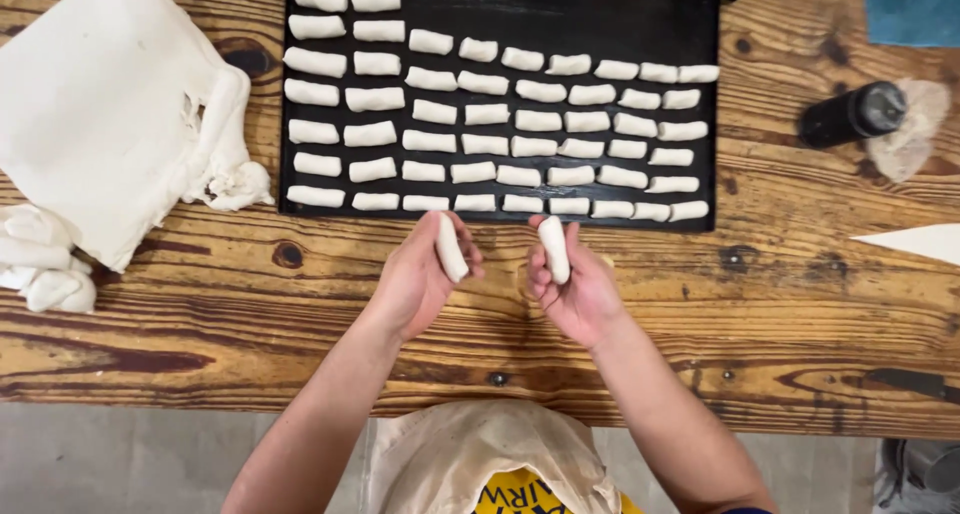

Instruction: Cutting a long strip of dough into small uniform pieces and arranging them on a baking tray

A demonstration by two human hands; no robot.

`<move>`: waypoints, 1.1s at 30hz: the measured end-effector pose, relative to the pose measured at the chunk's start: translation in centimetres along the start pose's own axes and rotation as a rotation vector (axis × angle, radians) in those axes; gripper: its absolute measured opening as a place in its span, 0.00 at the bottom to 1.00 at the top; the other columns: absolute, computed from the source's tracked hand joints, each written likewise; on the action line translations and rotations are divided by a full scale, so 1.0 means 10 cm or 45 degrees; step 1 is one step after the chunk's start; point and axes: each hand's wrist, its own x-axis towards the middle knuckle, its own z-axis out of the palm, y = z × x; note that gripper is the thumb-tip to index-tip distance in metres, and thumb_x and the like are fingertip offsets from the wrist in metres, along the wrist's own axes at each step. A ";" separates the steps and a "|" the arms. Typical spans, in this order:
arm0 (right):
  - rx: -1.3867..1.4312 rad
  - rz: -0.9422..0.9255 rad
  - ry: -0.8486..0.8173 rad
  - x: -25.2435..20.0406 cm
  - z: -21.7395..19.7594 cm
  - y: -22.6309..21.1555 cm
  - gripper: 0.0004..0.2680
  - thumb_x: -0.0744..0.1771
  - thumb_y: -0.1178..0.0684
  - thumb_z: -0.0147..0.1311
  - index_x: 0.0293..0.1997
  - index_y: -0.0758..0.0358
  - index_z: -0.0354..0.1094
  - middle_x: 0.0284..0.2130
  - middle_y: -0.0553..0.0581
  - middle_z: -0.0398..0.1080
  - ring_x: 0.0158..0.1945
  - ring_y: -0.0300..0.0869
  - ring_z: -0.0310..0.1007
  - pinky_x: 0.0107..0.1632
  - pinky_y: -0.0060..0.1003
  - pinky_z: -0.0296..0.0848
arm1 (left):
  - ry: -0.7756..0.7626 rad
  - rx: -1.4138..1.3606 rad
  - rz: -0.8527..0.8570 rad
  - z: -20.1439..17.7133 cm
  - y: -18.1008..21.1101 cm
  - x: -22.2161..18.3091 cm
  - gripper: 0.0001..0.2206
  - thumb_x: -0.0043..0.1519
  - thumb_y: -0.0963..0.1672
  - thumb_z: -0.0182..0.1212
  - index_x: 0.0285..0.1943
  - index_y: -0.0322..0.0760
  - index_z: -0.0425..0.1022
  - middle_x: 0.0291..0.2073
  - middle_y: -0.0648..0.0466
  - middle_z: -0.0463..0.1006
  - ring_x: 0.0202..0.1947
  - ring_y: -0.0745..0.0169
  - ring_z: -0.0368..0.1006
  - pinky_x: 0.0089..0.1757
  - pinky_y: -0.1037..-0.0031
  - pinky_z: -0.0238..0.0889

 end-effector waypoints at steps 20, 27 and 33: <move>-1.784 -0.361 0.005 2.03 0.54 -1.34 0.18 0.71 0.56 0.46 0.69 0.67 0.49 0.64 0.73 0.62 0.67 0.59 0.62 0.65 0.51 0.56 | 0.023 1.780 0.546 -0.11 1.51 2.35 0.16 0.66 0.36 0.53 0.64 0.31 0.68 0.41 0.46 0.71 0.43 0.53 0.69 0.47 0.66 0.62; -1.996 -0.835 0.018 3.18 0.36 -1.35 0.09 0.65 0.66 0.56 0.44 0.55 0.72 0.44 0.46 0.65 0.43 0.40 0.69 0.44 0.36 0.66 | -0.045 2.206 0.547 -0.25 1.70 3.22 0.16 0.58 0.31 0.55 0.50 0.36 0.80 0.42 0.53 0.76 0.45 0.57 0.73 0.43 0.71 0.66; -2.407 -1.101 0.133 3.58 0.17 -1.20 0.06 0.64 0.54 0.67 0.41 0.42 0.79 0.34 0.41 0.68 0.49 0.46 0.62 0.56 0.51 0.48 | -0.094 2.188 0.865 -0.55 1.54 3.40 0.19 0.51 0.29 0.49 0.41 0.32 0.82 0.32 0.52 0.76 0.30 0.62 0.76 0.36 0.74 0.68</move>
